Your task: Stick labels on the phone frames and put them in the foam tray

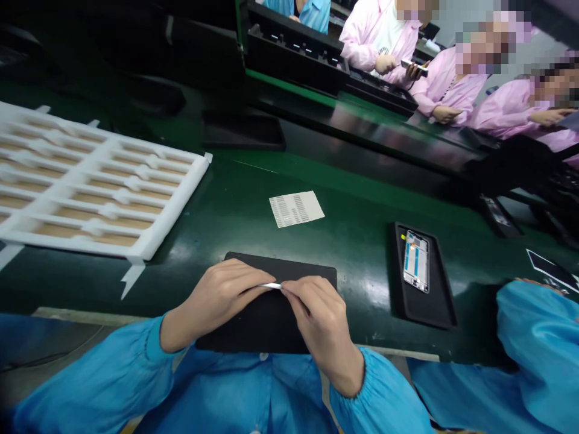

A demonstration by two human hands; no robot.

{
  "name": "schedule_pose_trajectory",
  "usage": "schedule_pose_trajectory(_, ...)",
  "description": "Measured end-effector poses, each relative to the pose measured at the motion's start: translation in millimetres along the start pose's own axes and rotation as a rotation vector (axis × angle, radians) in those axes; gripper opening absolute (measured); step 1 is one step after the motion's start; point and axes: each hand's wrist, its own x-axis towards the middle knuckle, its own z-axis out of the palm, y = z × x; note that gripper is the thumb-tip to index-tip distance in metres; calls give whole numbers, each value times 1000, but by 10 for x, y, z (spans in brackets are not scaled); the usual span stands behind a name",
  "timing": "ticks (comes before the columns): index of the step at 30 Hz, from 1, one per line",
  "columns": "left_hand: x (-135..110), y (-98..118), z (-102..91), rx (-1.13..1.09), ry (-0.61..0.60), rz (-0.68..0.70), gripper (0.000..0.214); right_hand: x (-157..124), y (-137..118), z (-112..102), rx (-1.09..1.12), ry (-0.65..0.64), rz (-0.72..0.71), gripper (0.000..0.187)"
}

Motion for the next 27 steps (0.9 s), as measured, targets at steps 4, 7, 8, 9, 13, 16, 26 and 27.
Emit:
schedule_pose_trajectory(4,-1,-12,14,2,3,-9,17,-14,12,12,84,67,-12,24)
schedule_pose_trajectory(7,-3,-10,10,9,1,-4,16,23,21,-47,60,37,17,19)
schedule_pose_trajectory(8,-4,-8,6,10,0,-2,16,41,25,-76,31,3,18,17)
schedule_pose_trajectory(9,-4,-6,2,9,-1,-2,17,60,28,-106,0,-40,16,15)
schedule_pose_trajectory(13,-2,-2,-1,5,-4,0,17,126,15,-203,-148,-221,-15,9)
schedule_pose_trajectory(16,-2,-2,4,6,3,5,17,171,-32,-235,-272,-338,-21,12)
schedule_pose_trajectory(26,4,7,-26,12,6,37,17,281,-152,-277,-490,-526,20,17)
schedule_pose_trajectory(27,5,5,-26,8,9,38,17,298,-168,-276,-501,-537,29,18)
